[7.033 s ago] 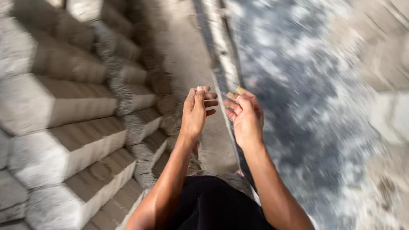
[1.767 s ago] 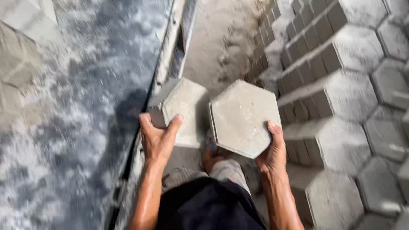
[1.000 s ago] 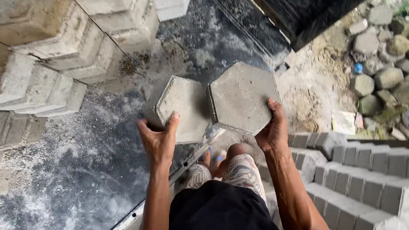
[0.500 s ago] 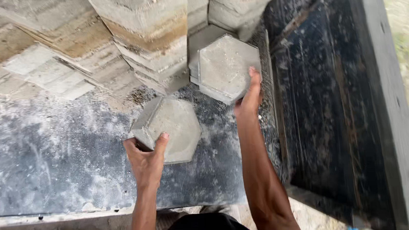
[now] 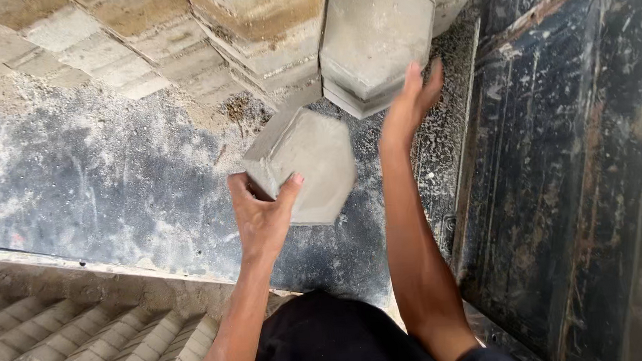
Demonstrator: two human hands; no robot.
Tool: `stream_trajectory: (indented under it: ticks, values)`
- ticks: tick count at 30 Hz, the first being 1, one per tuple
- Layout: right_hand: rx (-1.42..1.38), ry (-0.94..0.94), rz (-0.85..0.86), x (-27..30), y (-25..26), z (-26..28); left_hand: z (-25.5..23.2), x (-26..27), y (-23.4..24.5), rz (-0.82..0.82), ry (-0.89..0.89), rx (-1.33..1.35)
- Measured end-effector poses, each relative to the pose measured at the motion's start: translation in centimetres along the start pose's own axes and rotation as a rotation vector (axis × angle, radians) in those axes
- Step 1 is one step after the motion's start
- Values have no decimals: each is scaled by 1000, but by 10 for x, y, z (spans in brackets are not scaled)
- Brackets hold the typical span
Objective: The person repeatedly picks up two hexagonal concrete blocks from a stack on the ground and places them into the bed of a truck. The person is wearing flip-flops and patterned shorts.
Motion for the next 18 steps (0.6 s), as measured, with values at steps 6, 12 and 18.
stream_trajectory:
  ticks: [6, 12, 18]
  values:
    - [-686, -364, 434, 102, 76, 27, -78, 27, -36, 231, -108, 308]
    - [-619, -304, 73, 56, 69, 55, -102, -2, -64, 417, -91, 274]
    - [-248, -122, -334, 20, 8, 73, -58, -40, -70, 331, -173, 284]
Point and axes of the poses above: each hand's wrist, its own x-axis away from the middle knuckle, its own y-axis out of the back of the hand, z = x × y, the point moved 1 cm from there along -x, towards the middle knuckle, and after that the axes turned 12 degrees about x, right-handed, at the moved point
